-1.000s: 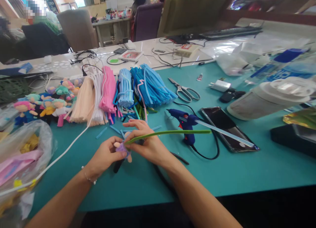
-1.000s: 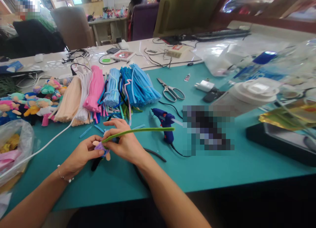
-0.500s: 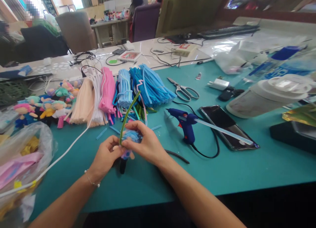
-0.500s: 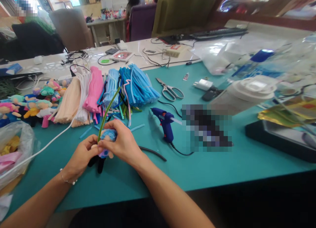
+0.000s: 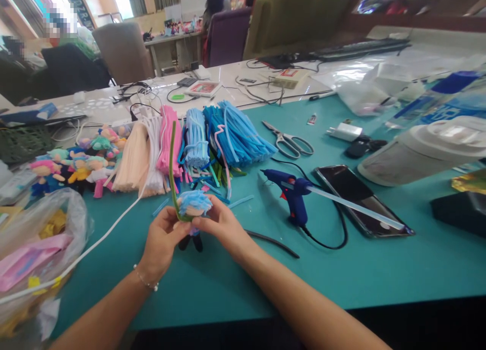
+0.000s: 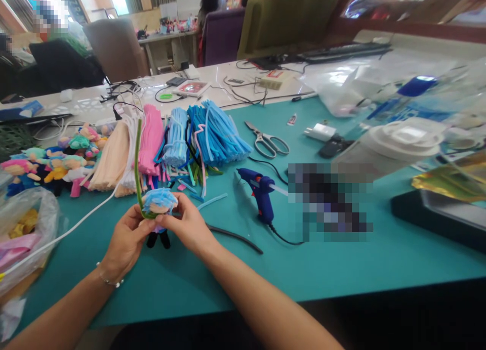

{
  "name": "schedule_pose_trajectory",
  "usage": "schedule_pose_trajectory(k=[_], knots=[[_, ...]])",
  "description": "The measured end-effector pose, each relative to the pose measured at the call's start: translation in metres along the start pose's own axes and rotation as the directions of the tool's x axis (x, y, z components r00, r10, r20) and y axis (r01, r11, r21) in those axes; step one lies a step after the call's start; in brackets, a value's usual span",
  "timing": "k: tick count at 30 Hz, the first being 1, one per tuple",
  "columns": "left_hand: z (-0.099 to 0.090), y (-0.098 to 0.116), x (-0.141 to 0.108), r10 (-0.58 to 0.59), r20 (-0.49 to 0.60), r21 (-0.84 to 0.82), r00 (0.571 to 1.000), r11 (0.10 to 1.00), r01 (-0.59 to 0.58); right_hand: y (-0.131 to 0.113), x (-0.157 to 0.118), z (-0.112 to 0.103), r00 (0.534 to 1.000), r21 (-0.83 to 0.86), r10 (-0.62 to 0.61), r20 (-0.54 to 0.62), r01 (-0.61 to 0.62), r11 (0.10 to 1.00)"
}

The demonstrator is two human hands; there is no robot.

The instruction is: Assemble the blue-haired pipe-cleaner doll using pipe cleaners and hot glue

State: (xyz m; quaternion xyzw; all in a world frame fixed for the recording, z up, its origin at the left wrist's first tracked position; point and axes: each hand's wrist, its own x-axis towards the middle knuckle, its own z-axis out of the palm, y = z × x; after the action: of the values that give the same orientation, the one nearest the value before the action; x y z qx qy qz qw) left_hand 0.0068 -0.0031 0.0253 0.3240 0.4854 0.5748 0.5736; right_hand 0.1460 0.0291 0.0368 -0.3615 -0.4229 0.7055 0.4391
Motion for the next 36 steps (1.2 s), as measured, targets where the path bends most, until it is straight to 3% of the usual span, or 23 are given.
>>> schedule_pose_trajectory(k=[10, 18, 26, 36], knots=[[-0.005, -0.011, -0.001, 0.038, 0.076, 0.038, 0.996, 0.998, -0.041, 0.007, 0.0, 0.009, 0.995, -0.024, -0.016, -0.094, 0.014, 1.0], [-0.007, -0.015, 0.004, 0.122, -0.058, 0.086, 0.991, 0.989, -0.117, 0.001, -0.001, 0.006, 0.997, -0.015, 0.082, -0.005, -0.082, 0.997], [-0.004, -0.01, 0.004, 0.054, -0.132, 0.037, 0.99, 0.998, -0.049, 0.001, -0.001, 0.005, 0.994, -0.035, 0.111, 0.012, -0.111, 0.993], [0.005, 0.003, -0.003, -0.026, -0.073, -0.013, 0.997, 1.0, 0.025, 0.004, -0.001, 0.004, 0.997, -0.031, 0.071, -0.019, -0.071, 0.997]])
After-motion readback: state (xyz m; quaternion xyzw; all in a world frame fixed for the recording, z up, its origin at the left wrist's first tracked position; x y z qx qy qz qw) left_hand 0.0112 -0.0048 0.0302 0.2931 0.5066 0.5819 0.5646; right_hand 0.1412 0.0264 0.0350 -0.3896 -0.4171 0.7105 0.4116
